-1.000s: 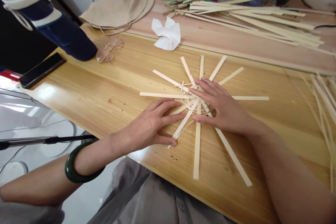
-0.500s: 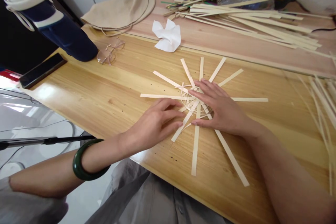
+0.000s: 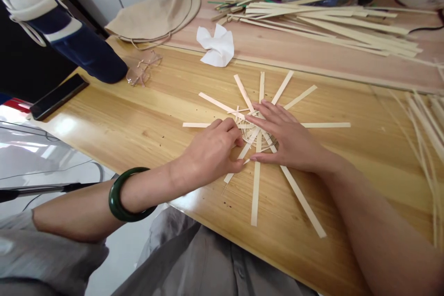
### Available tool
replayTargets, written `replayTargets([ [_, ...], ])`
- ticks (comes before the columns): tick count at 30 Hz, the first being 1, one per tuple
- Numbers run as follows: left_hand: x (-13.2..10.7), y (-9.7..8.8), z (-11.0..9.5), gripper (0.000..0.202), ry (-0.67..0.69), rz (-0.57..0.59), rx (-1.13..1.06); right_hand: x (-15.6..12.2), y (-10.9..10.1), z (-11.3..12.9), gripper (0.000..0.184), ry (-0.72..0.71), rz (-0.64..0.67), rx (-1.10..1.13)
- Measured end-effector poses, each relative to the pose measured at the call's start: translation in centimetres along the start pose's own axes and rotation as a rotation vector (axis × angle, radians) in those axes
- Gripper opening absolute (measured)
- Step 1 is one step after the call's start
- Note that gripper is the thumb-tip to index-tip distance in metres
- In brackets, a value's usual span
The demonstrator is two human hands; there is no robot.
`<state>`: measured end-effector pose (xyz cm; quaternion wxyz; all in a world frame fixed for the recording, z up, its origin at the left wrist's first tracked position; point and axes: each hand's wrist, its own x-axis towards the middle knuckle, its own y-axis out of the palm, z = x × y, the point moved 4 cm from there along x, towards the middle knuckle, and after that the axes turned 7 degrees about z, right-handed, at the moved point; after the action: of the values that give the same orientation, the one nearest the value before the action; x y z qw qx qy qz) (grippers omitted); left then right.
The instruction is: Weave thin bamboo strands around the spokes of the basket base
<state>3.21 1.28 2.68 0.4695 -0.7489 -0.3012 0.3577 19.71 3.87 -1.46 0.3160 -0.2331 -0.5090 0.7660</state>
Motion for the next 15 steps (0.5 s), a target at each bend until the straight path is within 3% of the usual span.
replayTargets([
  [7, -0.7, 0.3, -2.8, 0.011, 0.049, 0.04, 0.353, 0.1, 0.1, -0.1, 0.087, 0.005, -0.006, -0.011],
  [11, -0.9, 0.7, -2.9, 0.009, -0.05, 0.075, 0.313, 0.2, 0.2, -0.1, 0.087, 0.019, 0.011, -0.01],
  [15, -1.3, 0.8, -2.1, 0.013, -0.153, 0.016, 0.254, 0.3, 0.3, -0.1, 0.087, 0.032, -0.002, -0.005],
])
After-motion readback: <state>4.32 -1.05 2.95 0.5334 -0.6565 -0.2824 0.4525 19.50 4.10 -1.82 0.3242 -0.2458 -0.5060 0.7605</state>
